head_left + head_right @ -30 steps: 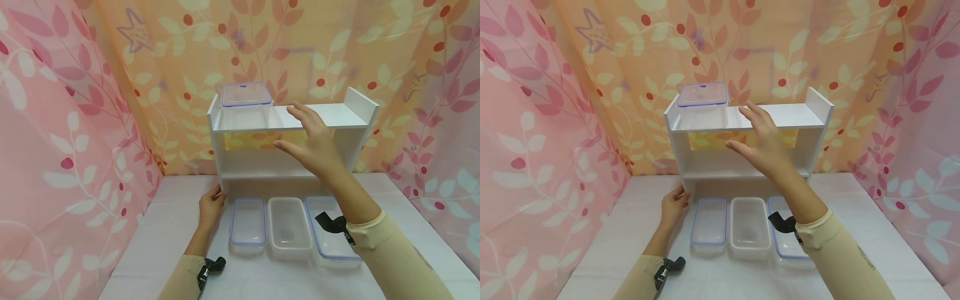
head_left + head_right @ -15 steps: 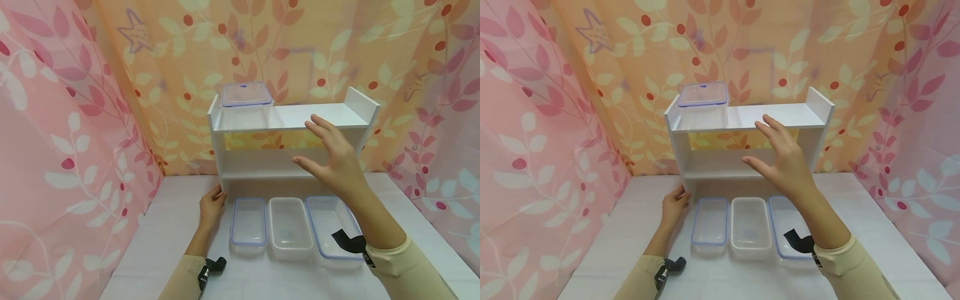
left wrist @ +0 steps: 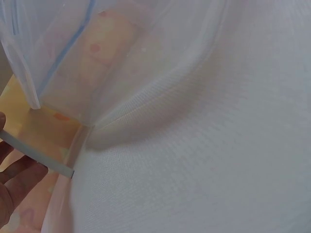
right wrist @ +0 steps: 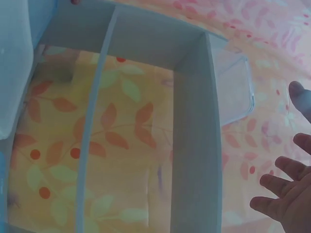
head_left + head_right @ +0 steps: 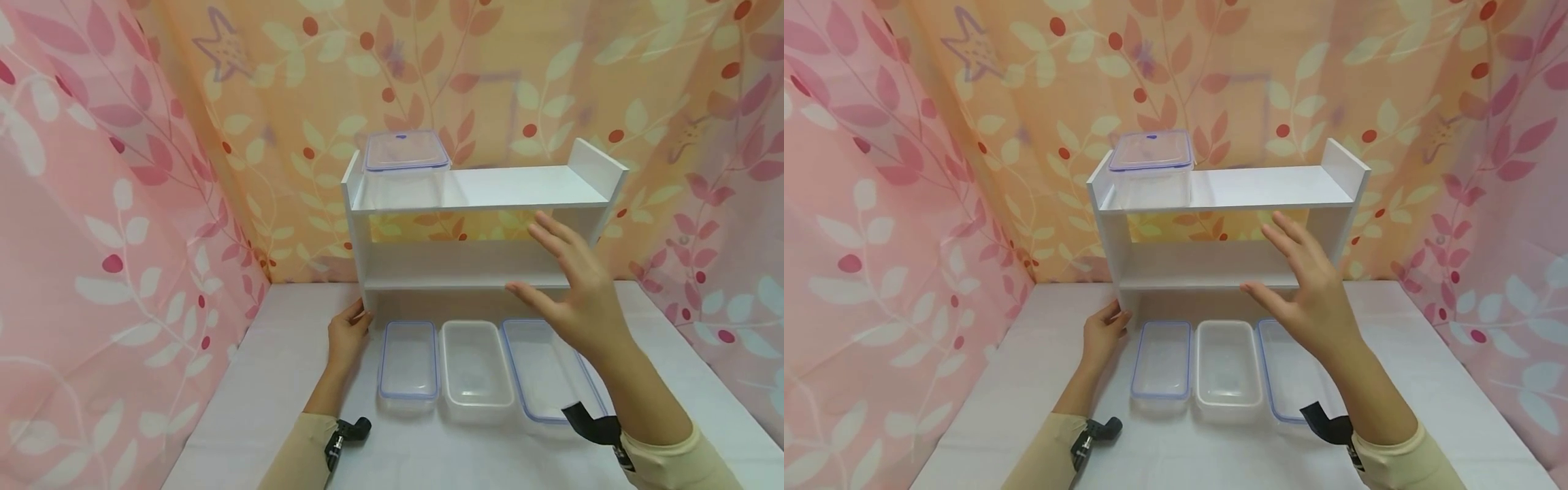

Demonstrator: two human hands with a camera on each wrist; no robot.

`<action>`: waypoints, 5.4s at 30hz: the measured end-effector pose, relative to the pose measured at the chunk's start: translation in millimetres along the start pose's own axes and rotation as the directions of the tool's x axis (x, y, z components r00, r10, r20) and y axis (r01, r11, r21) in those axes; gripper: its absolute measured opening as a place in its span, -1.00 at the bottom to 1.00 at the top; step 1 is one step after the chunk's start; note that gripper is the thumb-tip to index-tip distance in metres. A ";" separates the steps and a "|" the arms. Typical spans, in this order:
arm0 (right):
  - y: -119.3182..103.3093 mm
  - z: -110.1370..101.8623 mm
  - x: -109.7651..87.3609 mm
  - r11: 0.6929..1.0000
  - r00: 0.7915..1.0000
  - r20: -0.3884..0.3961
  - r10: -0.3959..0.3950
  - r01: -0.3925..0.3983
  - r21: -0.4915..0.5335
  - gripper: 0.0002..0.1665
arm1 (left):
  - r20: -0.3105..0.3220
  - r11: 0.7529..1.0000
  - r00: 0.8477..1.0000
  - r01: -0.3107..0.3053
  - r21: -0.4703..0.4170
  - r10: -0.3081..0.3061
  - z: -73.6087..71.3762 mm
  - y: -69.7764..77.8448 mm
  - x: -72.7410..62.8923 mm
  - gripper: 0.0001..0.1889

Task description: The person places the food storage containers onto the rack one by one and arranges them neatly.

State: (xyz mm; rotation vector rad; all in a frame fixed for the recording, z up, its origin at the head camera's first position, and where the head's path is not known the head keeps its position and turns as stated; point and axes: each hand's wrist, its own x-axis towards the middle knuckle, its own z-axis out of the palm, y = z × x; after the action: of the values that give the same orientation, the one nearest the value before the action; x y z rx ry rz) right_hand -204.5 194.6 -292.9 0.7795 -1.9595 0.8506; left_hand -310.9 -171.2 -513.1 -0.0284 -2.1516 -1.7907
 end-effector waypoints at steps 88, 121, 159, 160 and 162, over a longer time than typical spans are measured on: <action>101.4 -14.2 -229.2 0.881 0.822 0.413 0.393 -0.466 0.088 0.39 | -0.001 1.000 1.000 0.018 0.004 -0.018 -3.5 5.6 -1.1 -0.54; 103.8 -21.0 -240.5 0.890 0.771 0.549 0.324 -0.445 0.098 0.52 | -0.012 1.000 1.000 0.012 0.013 -0.012 -6.3 6.5 0.7 -0.53; 115.5 -17.0 -238.4 0.909 0.812 0.489 0.319 -0.408 0.085 0.41 | -0.046 0.999 0.999 0.011 0.036 -0.010 -9.7 1.8 4.9 -0.53; 115.1 -17.8 -238.8 0.906 0.807 0.490 0.330 -0.416 0.074 0.40 | -0.047 0.999 0.999 0.012 0.035 -0.010 -9.7 1.9 4.2 -0.53; 113.4 -19.8 -238.9 0.898 0.798 0.489 0.353 -0.435 0.061 0.39 | -0.044 0.999 0.999 0.013 0.029 -0.012 -9.8 2.6 2.8 -0.53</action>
State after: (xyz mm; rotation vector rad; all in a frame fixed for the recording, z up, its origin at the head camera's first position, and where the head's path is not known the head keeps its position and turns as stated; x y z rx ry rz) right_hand -175.0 323.7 -522.7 0.7273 -2.5689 1.1755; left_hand -310.5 -180.6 -508.4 0.0315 -2.1513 -1.7497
